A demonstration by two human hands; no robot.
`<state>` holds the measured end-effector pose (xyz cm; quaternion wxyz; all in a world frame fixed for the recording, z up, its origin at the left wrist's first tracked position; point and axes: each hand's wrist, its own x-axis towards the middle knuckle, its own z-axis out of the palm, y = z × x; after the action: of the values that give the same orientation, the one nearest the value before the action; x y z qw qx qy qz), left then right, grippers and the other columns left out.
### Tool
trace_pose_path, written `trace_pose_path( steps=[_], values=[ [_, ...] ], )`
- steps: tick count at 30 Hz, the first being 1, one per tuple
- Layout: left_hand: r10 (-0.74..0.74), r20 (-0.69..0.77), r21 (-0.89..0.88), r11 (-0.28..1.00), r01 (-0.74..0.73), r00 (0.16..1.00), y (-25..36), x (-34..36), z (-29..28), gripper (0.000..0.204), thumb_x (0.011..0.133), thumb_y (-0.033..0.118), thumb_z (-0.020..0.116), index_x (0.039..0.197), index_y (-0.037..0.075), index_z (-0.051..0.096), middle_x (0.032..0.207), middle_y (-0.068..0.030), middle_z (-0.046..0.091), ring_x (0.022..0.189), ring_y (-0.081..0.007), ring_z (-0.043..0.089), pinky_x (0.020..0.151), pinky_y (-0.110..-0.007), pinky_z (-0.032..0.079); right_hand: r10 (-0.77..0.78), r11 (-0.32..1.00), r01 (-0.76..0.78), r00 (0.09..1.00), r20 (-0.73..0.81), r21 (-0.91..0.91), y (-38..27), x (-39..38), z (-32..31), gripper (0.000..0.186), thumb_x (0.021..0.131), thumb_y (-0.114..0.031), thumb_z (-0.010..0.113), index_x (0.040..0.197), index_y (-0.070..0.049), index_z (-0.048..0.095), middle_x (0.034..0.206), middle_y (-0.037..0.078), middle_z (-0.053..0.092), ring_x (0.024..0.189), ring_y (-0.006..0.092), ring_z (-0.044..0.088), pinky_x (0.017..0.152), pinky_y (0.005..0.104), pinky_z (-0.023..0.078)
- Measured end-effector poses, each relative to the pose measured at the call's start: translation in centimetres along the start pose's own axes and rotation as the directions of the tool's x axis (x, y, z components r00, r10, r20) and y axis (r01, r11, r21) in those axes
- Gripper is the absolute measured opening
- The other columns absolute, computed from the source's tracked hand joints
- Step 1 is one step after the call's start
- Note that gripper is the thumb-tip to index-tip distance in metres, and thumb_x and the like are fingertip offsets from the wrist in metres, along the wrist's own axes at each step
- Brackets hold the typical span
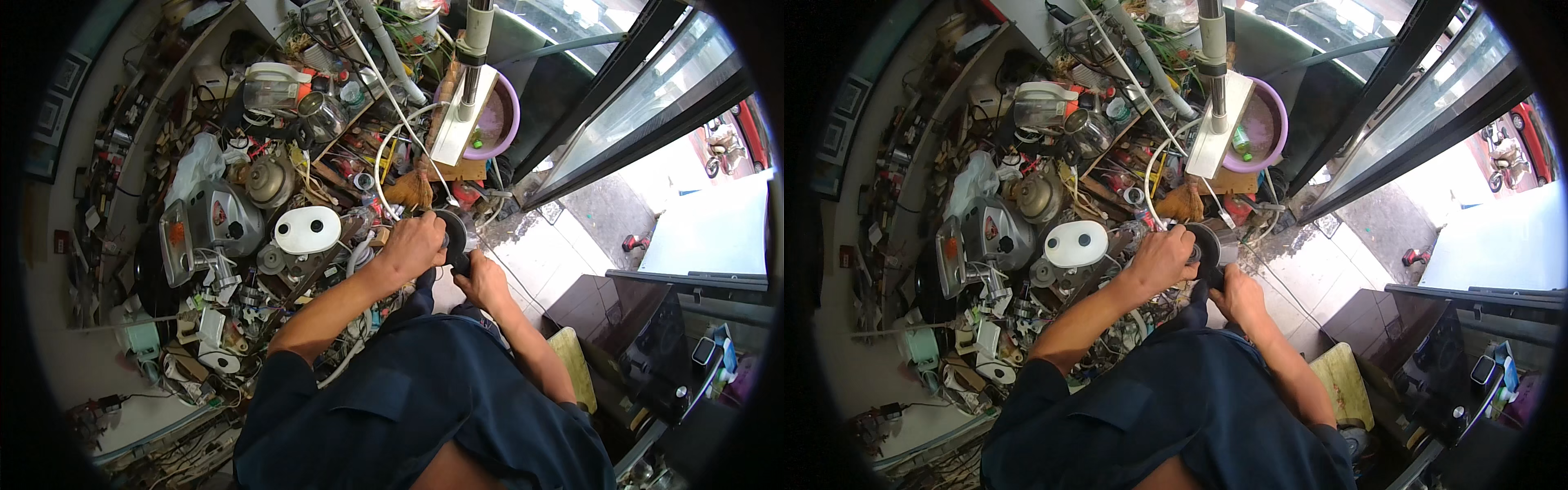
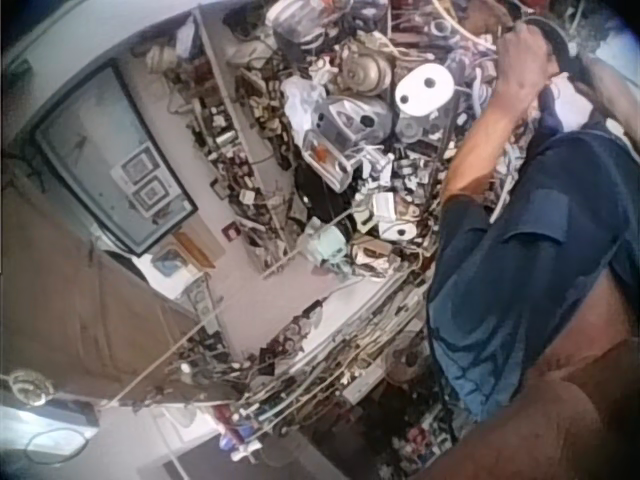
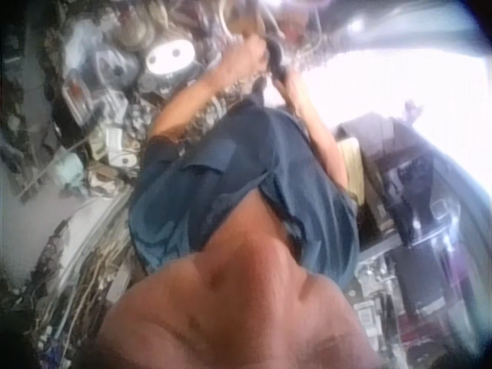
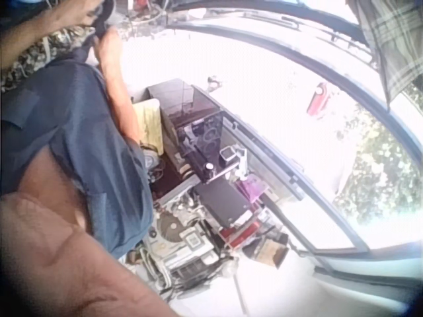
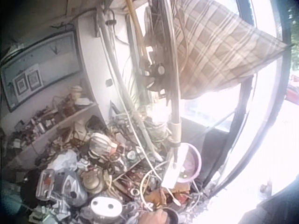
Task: The person disassembles a stainless steel electric kettle, removes the base, and uses a screwdriver to unscrew the bottom plate. They then reassemble the kettle, place it on an induction cooktop, and use a multimeter to test the electrical connection.
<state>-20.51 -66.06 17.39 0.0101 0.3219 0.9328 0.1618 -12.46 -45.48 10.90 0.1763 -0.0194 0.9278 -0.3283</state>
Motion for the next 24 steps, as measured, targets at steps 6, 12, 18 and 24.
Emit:
trace_pose_path(
  steps=[6, 12, 18, 24],
  values=[
    [-0.015, -0.048, 0.328, 0.944, 0.030, 0.999, 2.3, -0.7, 1.5, 0.022, 0.081, 0.025, 0.078, 0.089, 0.008, 0.066, 0.088, -0.0072, 0.062, 0.093, -0.0279, 0.073, 0.078, -0.044, 0.057, 0.056, 0.998, -0.056, 0.998, -0.002, 0.019, 0.7, 1.5, 1.9, 0.048, 0.084, -0.028, 0.084, 0.107, 0.003, 0.056, 0.092, 0.031, 0.072, 0.091, 0.0512, 0.071, 0.080, 0.0570, 0.056],
    [0.090, -0.265, 0.397, 0.917, 0.023, 0.960, 3.7, 1.0, -1.5, 0.024, 0.083, 0.017, 0.066, 0.099, 0.000, 0.070, 0.132, -0.0210, 0.062, 0.123, -0.0357, 0.062, 0.103, -0.047, 0.052, 0.076, 0.983, -0.059, 0.992, -0.096, 0.174, 1.2, 3.2, 4.1, 0.047, 0.085, -0.027, 0.083, 0.108, 0.004, 0.057, 0.094, 0.033, 0.072, 0.093, 0.0539, 0.069, 0.081, 0.0580, 0.056],
    [0.071, -0.331, 0.257, 0.966, 0.017, 0.941, 5.2, 0.0, -0.3, 0.034, 0.087, 0.015, 0.066, 0.115, -0.004, 0.071, 0.133, -0.0218, 0.065, 0.122, -0.0395, 0.064, 0.102, -0.047, 0.054, -0.141, 0.950, 0.196, 0.964, -0.224, 0.244, 2.1, 5.0, 5.9, 0.044, 0.095, -0.031, 0.070, 0.123, 0.002, 0.064, 0.101, 0.030, 0.073, 0.095, 0.0510, 0.070, 0.082, 0.0574, 0.056],
    [0.123, -0.275, 0.155, 0.985, -0.082, 0.954, 7.5, -2.8, -1.3, 0.038, 0.094, 0.019, 0.062, 0.123, -0.003, 0.071, 0.141, -0.0218, 0.064, 0.130, -0.0438, 0.061, 0.113, -0.058, 0.048, -0.279, 0.913, 0.329, 0.935, -0.219, 0.241, 6.2, 4.9, 9.8, 0.038, 0.098, -0.034, 0.066, 0.125, -0.009, 0.073, 0.106, 0.022, 0.077, 0.096, 0.0439, 0.073, 0.083, 0.0513, 0.059]
  ],
)
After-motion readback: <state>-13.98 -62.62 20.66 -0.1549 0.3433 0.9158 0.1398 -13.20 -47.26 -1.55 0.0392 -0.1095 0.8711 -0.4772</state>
